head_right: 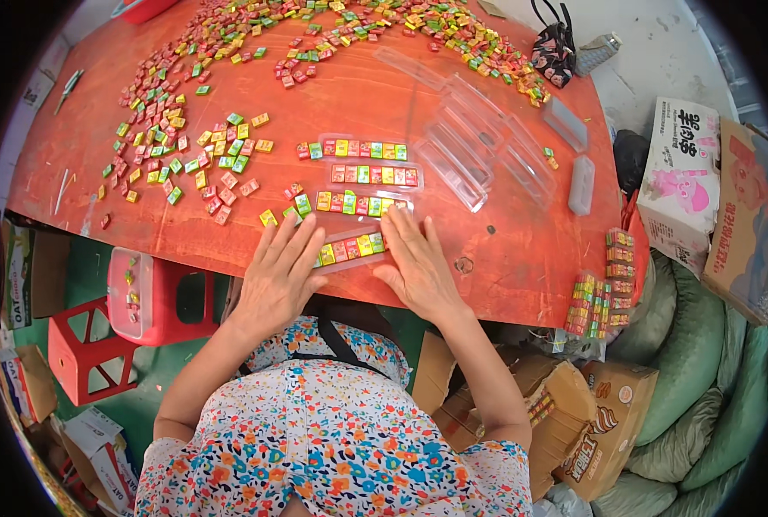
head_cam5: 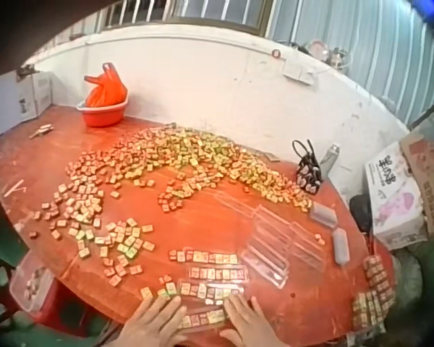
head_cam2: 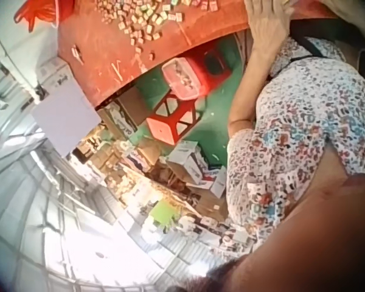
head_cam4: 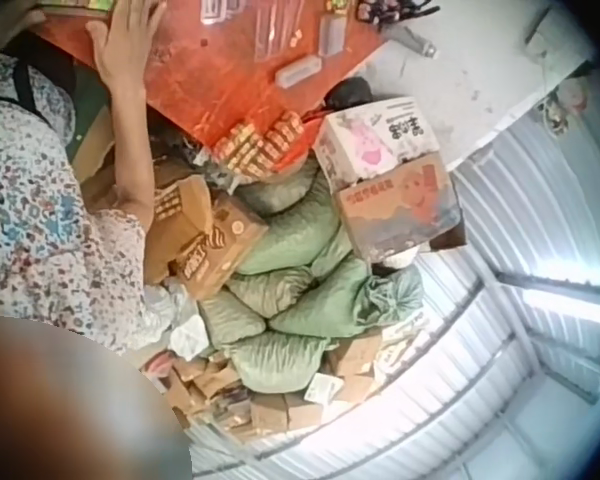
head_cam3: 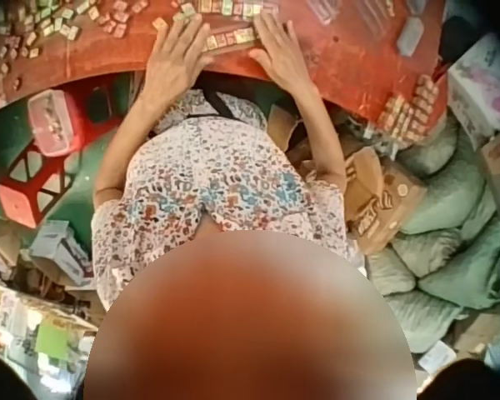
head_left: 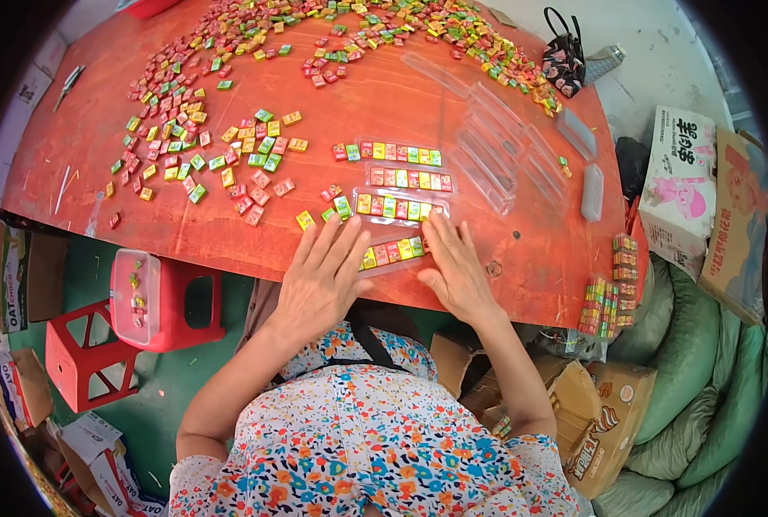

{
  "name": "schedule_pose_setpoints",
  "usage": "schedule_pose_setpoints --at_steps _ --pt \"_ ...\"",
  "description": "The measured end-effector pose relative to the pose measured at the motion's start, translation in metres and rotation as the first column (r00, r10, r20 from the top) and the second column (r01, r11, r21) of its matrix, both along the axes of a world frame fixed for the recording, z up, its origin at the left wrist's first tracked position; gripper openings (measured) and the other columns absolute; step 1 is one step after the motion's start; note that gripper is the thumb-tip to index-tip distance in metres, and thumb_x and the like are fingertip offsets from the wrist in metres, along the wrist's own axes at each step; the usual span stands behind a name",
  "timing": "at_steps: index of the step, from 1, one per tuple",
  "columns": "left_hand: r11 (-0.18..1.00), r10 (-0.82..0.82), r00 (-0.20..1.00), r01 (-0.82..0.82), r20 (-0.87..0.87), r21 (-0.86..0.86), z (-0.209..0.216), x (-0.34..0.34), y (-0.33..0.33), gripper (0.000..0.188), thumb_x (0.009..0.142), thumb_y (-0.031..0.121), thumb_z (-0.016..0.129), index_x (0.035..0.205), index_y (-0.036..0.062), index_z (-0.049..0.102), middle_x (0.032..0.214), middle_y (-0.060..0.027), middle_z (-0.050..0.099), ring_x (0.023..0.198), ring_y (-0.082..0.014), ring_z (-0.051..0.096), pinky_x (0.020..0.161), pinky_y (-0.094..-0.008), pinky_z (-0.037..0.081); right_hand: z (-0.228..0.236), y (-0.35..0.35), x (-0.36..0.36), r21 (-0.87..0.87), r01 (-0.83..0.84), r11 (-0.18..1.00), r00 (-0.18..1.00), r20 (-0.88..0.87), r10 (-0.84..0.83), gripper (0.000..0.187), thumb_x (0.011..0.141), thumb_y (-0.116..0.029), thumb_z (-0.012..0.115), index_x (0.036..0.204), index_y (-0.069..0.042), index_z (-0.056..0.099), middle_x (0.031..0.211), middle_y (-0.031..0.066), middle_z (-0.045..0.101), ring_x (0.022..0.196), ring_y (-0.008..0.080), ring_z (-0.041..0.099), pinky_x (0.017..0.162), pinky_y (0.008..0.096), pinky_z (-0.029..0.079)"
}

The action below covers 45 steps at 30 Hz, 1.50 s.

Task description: Picking small colorful toy pieces from a pile and arranging them into clear plastic storage cases.

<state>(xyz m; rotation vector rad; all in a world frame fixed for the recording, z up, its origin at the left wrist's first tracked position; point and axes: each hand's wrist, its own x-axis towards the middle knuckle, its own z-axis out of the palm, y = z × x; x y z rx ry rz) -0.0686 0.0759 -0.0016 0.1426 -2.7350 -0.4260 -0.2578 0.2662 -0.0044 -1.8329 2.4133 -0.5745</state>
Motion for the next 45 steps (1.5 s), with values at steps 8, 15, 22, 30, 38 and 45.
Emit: schedule_pose_setpoints --at_steps 8,15,22,30,38,45 --pt "0.949 0.298 0.945 -0.278 0.137 -0.148 -0.008 -0.067 -0.042 0.061 0.101 0.048 0.042 0.151 0.0142 0.038 0.160 -0.0078 0.029 0.149 -0.0343 0.021 0.118 -0.0564 0.016 0.019 -0.074 -0.007 -0.039 0.083 0.996 0.994 -0.068 -0.085 0.066 0.101 -0.039 0.047 0.152 -0.001 0.029 0.160 0.0187 0.026 0.149 0.0329 0.023 0.120 0.0540 0.013" --pt "0.933 0.318 0.945 -0.298 0.074 -0.204 -0.024 -0.080 -0.065 0.067 0.100 0.055 0.038 0.150 0.0101 0.040 0.158 -0.0052 0.034 0.148 -0.0290 0.027 0.119 -0.0559 0.012 -0.005 -0.100 -0.019 0.069 0.153 0.986 0.975 -0.171 -0.139 0.070 0.101 -0.047 0.045 0.154 -0.005 0.028 0.161 0.0147 0.026 0.148 0.0317 0.025 0.119 0.0556 0.015" --pt "0.926 0.295 0.954 -0.270 0.060 -0.263 -0.022 -0.064 -0.083 0.067 0.099 0.053 0.042 0.147 0.0066 0.043 0.156 -0.0071 0.038 0.145 -0.0280 0.032 0.120 -0.0541 0.012 -0.005 -0.091 -0.012 0.075 0.166 0.983 0.972 -0.180 -0.150 0.068 0.101 -0.047 0.044 0.153 -0.005 0.031 0.160 0.0120 0.030 0.148 0.0296 0.027 0.119 0.0546 0.016" --pt "0.899 0.302 0.951 -0.305 -0.058 -0.315 -0.013 -0.034 -0.113 0.063 0.094 0.043 0.056 0.143 0.0046 0.047 0.151 -0.0099 0.045 0.142 -0.0335 0.036 0.119 -0.0530 0.017 0.000 -0.072 0.000 -0.002 0.178 0.984 0.977 -0.120 -0.177 0.062 0.100 -0.037 0.051 0.150 -0.003 0.035 0.155 0.0181 0.035 0.144 0.0326 0.033 0.118 0.0503 0.021" --pt "0.932 0.248 0.964 -0.264 0.094 0.247 0.017 0.027 -0.015 0.041 0.083 0.024 0.078 0.114 0.0023 0.062 0.085 -0.0148 0.067 0.071 -0.0299 0.067 0.061 -0.0363 0.054 0.045 0.002 0.025 0.080 0.502 0.861 0.840 0.194 -0.507 0.033 0.091 -0.014 0.068 0.119 0.001 0.058 0.106 0.0154 0.068 0.091 0.0278 0.068 0.079 0.0361 0.056" --pt "0.584 0.214 0.937 -0.350 0.277 0.733 0.018 0.016 0.005 0.015 0.088 0.010 0.074 0.094 -0.0017 0.068 0.071 -0.0043 0.064 0.061 -0.0070 0.059 0.054 -0.0234 0.050 0.021 0.006 0.049 0.049 0.561 0.827 0.652 0.589 -0.477 0.025 0.088 -0.008 0.072 0.108 0.000 0.058 0.084 0.0080 0.067 0.064 0.0097 0.063 0.053 0.0250 0.052"
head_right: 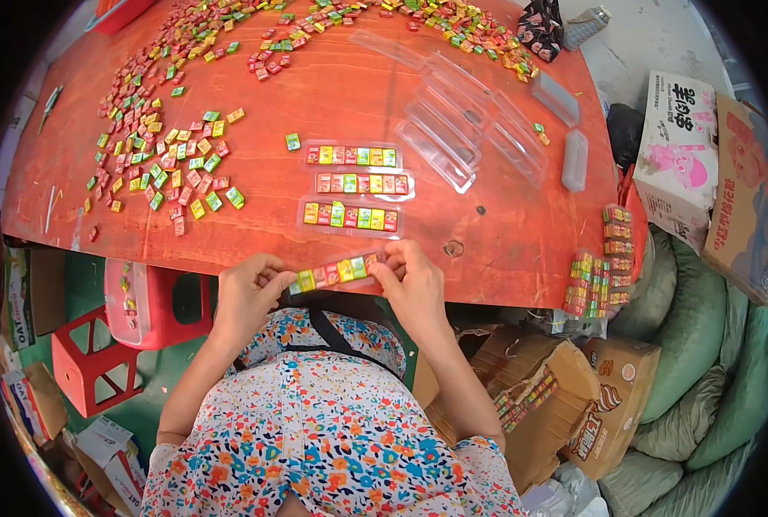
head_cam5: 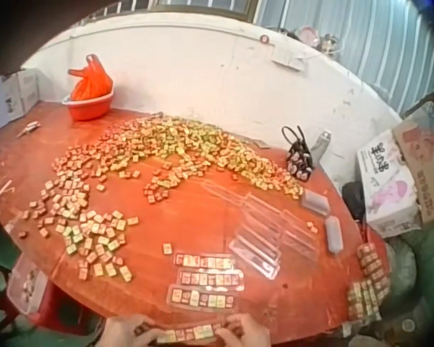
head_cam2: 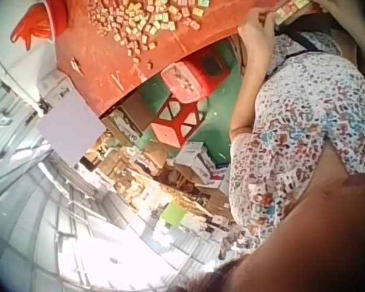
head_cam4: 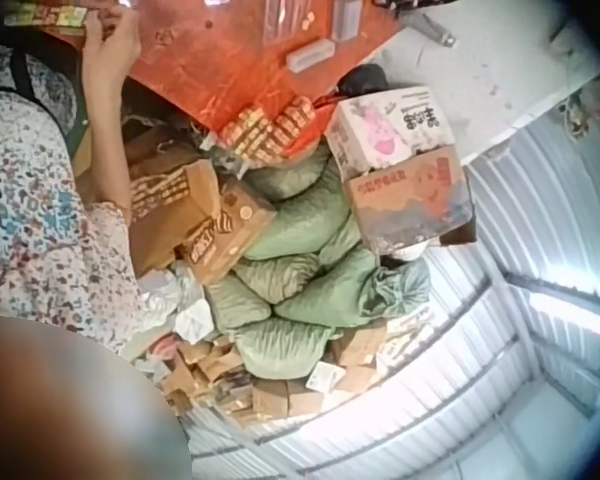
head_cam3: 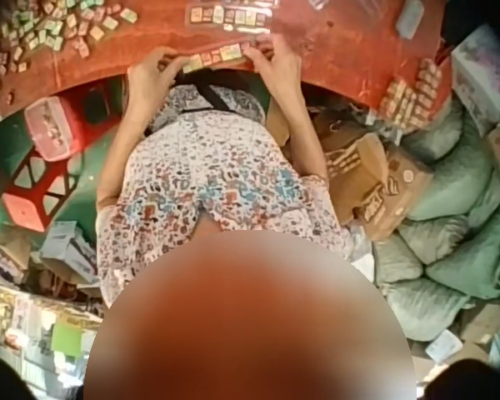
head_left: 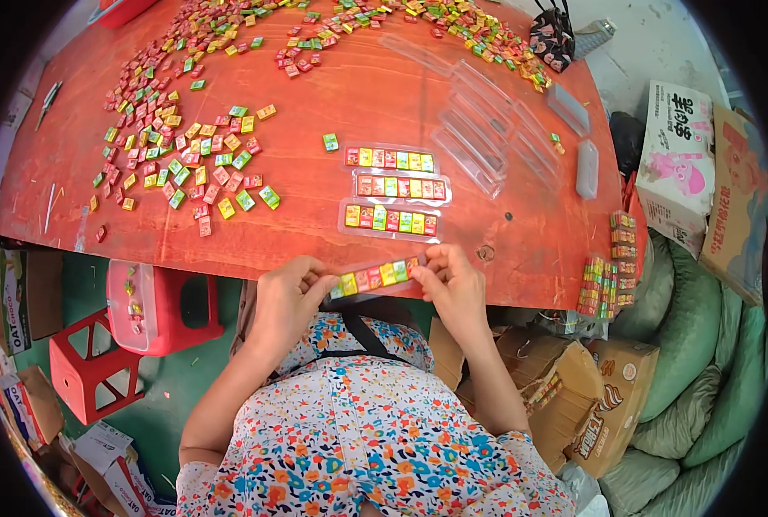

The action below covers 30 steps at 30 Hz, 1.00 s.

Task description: Picking small colorful toy pieces from a pile and arranging them into clear plastic storage cases.

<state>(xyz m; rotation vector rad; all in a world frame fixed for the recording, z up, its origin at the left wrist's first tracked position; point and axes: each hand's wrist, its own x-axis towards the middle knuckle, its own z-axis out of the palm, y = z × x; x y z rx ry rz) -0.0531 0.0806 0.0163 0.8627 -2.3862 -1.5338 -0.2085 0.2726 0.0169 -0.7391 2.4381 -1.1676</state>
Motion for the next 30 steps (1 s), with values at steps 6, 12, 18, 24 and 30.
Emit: schedule_pose_setpoints --at_steps 6,12,18,24,30 --pt "0.956 0.094 0.995 -0.081 -0.033 0.282 0.011 -0.031 -0.013 0.014 0.089 0.010 0.072 0.094 -0.0019 0.068 0.070 -0.0036 0.065 0.059 -0.0060 0.058 0.052 -0.0224 0.048 0.012 -0.005 -0.008 -0.227 0.218 0.949 0.882 0.463 -0.092 0.021 0.092 -0.005 0.069 0.108 -0.003 0.055 0.080 0.0036 0.064 0.060 0.0071 0.059 0.050 0.0209 0.049" --pt "1.000 0.021 0.980 -0.020 -0.200 0.006 -0.011 -0.082 -0.037 0.020 0.086 0.014 0.074 0.093 -0.0032 0.068 0.069 -0.0093 0.065 0.057 -0.0127 0.061 0.053 -0.0282 0.048 0.011 -0.020 -0.044 -0.027 0.131 0.991 0.974 0.193 -0.123 0.032 0.089 -0.008 0.072 0.114 0.003 0.054 0.081 0.0053 0.064 0.061 0.0084 0.061 0.050 0.0217 0.051" --pt "0.963 -0.044 0.990 0.007 -0.132 -0.268 -0.010 -0.073 -0.028 0.025 0.082 0.013 0.077 0.099 -0.0033 0.066 0.073 -0.0135 0.067 0.059 -0.0201 0.065 0.056 -0.0329 0.052 0.007 -0.015 -0.044 -0.053 0.093 0.994 0.968 0.237 -0.078 0.040 0.090 -0.010 0.072 0.122 0.003 0.053 0.086 0.0070 0.064 0.065 0.0095 0.063 0.054 0.0228 0.056" --pt "0.990 0.072 0.990 -0.057 -0.117 0.126 0.007 -0.075 -0.021 0.028 0.083 0.007 0.077 0.105 -0.0038 0.065 0.070 -0.0083 0.065 0.059 -0.0107 0.063 0.051 -0.0273 0.050 0.013 -0.017 -0.050 -0.222 0.187 0.957 0.908 0.411 -0.082 0.036 0.092 -0.012 0.070 0.121 0.002 0.054 0.086 0.0081 0.065 0.067 0.0113 0.064 0.052 0.0239 0.055" --pt "0.971 -0.038 0.999 0.029 -0.035 -0.237 0.005 -0.114 -0.044 0.032 0.083 0.018 0.077 0.102 -0.0037 0.063 0.072 -0.0150 0.066 0.065 -0.0300 0.068 0.059 -0.0394 0.053 0.012 -0.038 -0.087 -0.151 0.122 0.981 0.959 0.272 -0.078 0.043 0.091 -0.018 0.072 0.123 0.004 0.053 0.086 0.0082 0.064 0.065 0.0108 0.063 0.052 0.0237 0.054"
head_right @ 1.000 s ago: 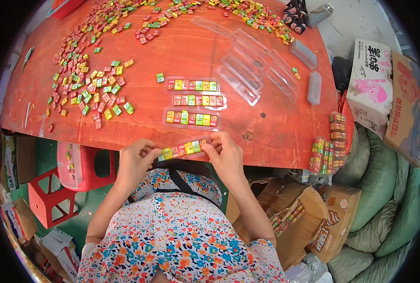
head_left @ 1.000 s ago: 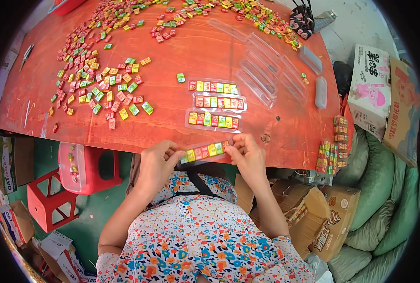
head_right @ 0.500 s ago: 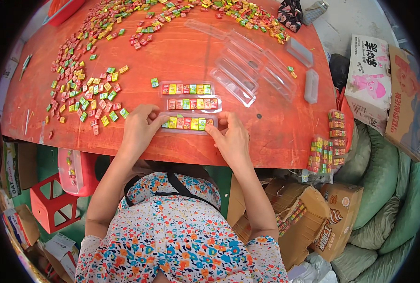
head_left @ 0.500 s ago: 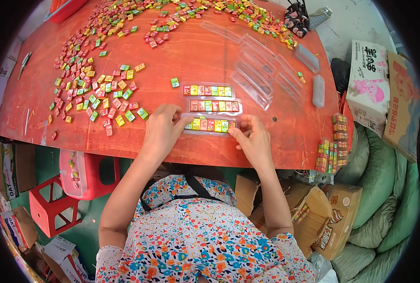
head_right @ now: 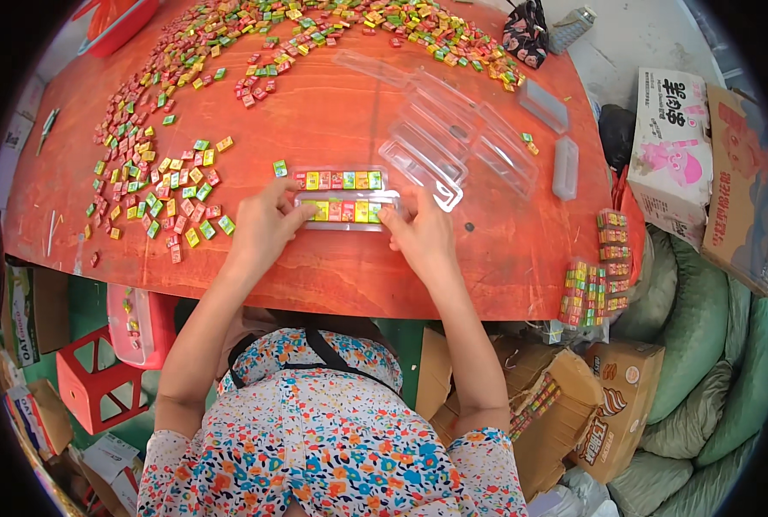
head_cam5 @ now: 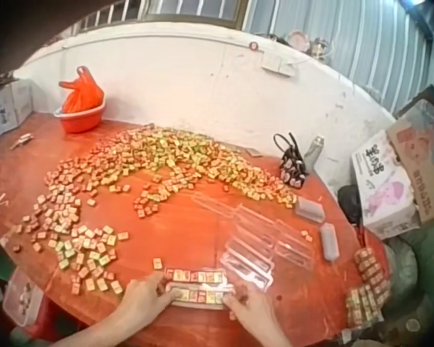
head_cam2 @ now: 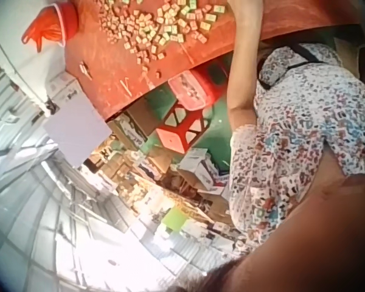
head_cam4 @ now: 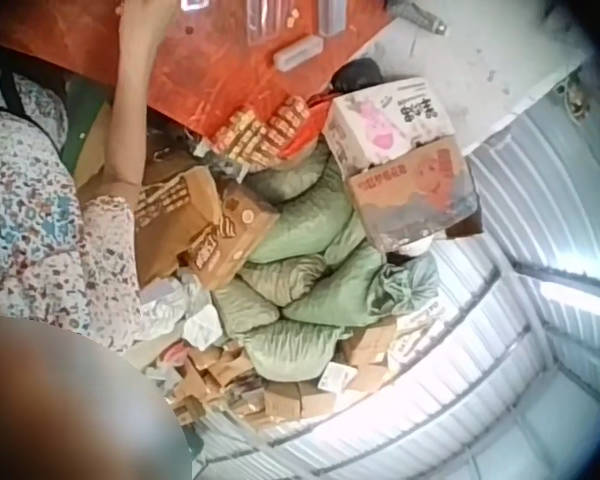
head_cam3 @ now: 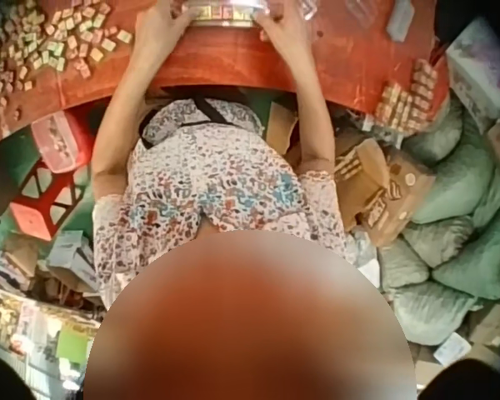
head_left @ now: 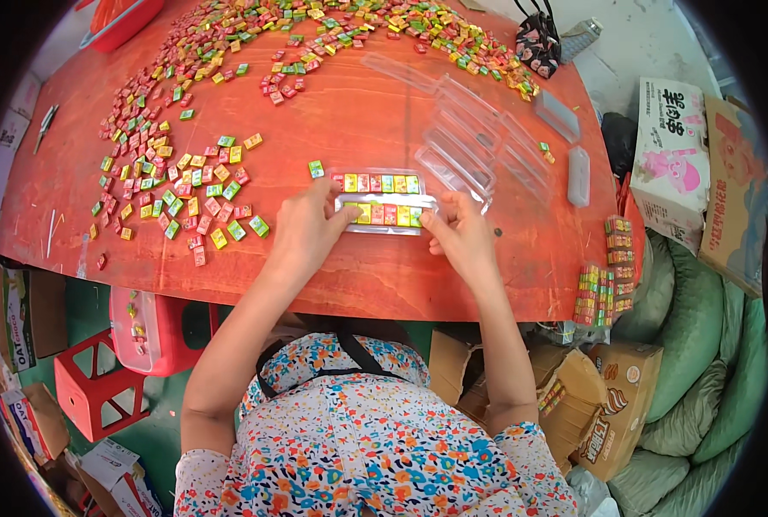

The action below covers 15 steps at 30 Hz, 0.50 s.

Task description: Picking small colorful toy pieces from a pile and arranging them into clear plastic storage cases.

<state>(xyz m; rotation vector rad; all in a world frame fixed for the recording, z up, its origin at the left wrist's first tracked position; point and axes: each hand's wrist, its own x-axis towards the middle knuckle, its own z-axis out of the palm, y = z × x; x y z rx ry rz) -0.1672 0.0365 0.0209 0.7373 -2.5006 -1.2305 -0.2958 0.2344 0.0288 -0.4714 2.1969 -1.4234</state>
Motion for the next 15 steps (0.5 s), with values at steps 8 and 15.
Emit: schedule_pose_setpoints --at_steps 8,15 --pt "0.993 0.040 0.994 -0.029 -0.099 0.115 -0.015 0.007 0.010 0.037 0.087 0.020 0.076 0.109 -0.0061 0.061 0.077 -0.0111 0.065 0.062 -0.0131 0.065 0.051 -0.0301 0.051 -0.003 0.003 0.013 0.070 0.020 0.997 1.000 0.013 -0.021 0.045 0.091 -0.017 0.071 0.125 0.005 0.052 0.088 0.0084 0.063 0.067 0.0103 0.062 0.052 0.0244 0.056" --pt "0.949 0.112 0.987 -0.071 -0.117 0.307 0.013 -0.011 -0.010 0.039 0.085 0.024 0.076 0.108 -0.0057 0.063 0.077 -0.0166 0.069 0.061 -0.0214 0.069 0.053 -0.0340 0.054 0.017 -0.027 -0.012 -0.053 0.032 0.998 0.999 0.004 -0.032 0.045 0.092 -0.019 0.068 0.127 0.004 0.051 0.086 0.0083 0.062 0.065 0.0112 0.063 0.053 0.0246 0.055"
